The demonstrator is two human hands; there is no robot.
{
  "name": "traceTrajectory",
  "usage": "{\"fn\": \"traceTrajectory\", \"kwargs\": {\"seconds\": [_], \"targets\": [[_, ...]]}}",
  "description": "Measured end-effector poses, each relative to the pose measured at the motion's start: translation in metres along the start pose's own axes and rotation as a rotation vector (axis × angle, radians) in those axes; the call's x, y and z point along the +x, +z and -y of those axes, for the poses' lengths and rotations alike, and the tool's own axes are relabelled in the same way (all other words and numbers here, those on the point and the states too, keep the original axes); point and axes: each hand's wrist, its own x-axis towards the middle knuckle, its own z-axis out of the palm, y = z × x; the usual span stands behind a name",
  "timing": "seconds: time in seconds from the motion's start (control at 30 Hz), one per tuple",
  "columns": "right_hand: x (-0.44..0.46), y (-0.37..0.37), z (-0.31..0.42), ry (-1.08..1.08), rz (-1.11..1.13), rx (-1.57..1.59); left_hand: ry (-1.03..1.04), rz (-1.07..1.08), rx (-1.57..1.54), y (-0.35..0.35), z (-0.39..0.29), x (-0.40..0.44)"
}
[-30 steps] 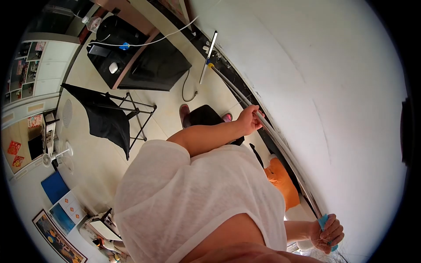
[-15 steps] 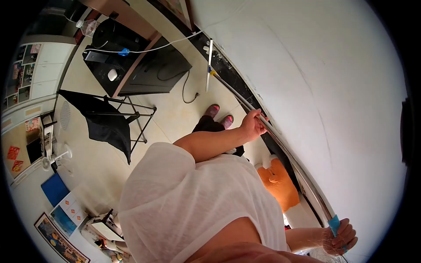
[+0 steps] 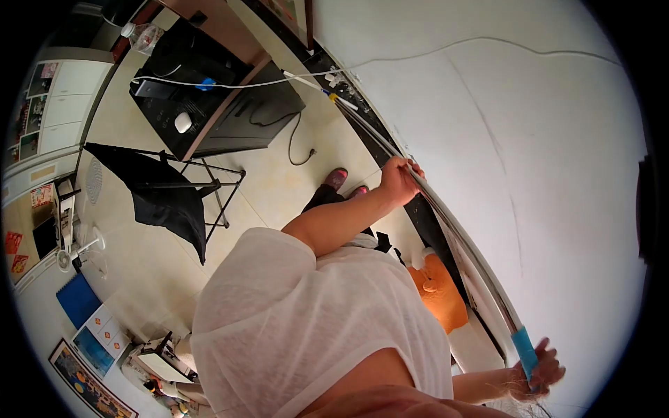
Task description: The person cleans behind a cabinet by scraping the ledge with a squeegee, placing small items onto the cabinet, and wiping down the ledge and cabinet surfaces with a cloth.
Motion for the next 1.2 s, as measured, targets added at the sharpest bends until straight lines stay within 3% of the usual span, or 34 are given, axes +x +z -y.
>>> {"fn": "traceTrajectory", "kwargs": {"seconds": [0.07,0.1,0.17,0.27,0.47,0.73,0.9,1.0,1.07,1.2], "targets": [[-0.021,-0.013,-0.016,0.083,-0.038,-0.287,0.009,-0.099,-0.14,0.009,-0.017,0.009],[-0.022,-0.008,-0.023,0.253,0.026,-0.316,0.056,-0.158,-0.112,0.005,-0.028,0.017],[-0.033,0.007,-0.041,0.303,0.152,-0.569,0.116,-0.259,-0.121,-0.008,-0.05,0.034],[-0.045,0.031,-0.064,0.535,0.129,-0.37,0.136,-0.378,-0.141,-0.012,-0.08,0.045],[-0.055,0.052,-0.079,0.539,0.184,-0.461,0.173,-0.261,-0.004,-0.006,-0.118,0.043],[-0.045,0.063,-0.062,0.442,0.08,-0.514,0.13,-0.255,-0.057,0.026,-0.124,0.026],[-0.041,0.082,-0.121,0.489,0.205,-0.359,0.119,-0.196,-0.131,0.0,-0.183,0.064],[-0.04,0.104,-0.157,0.52,0.297,-0.33,0.269,-0.342,0.032,-0.016,-0.208,0.079],[-0.039,0.12,-0.17,0.602,0.245,-0.263,0.393,-0.57,0.29,-0.025,-0.219,0.083],[-0.051,0.122,-0.188,0.68,0.301,-0.21,0.391,-0.631,0.44,-0.038,-0.234,0.076]]}}
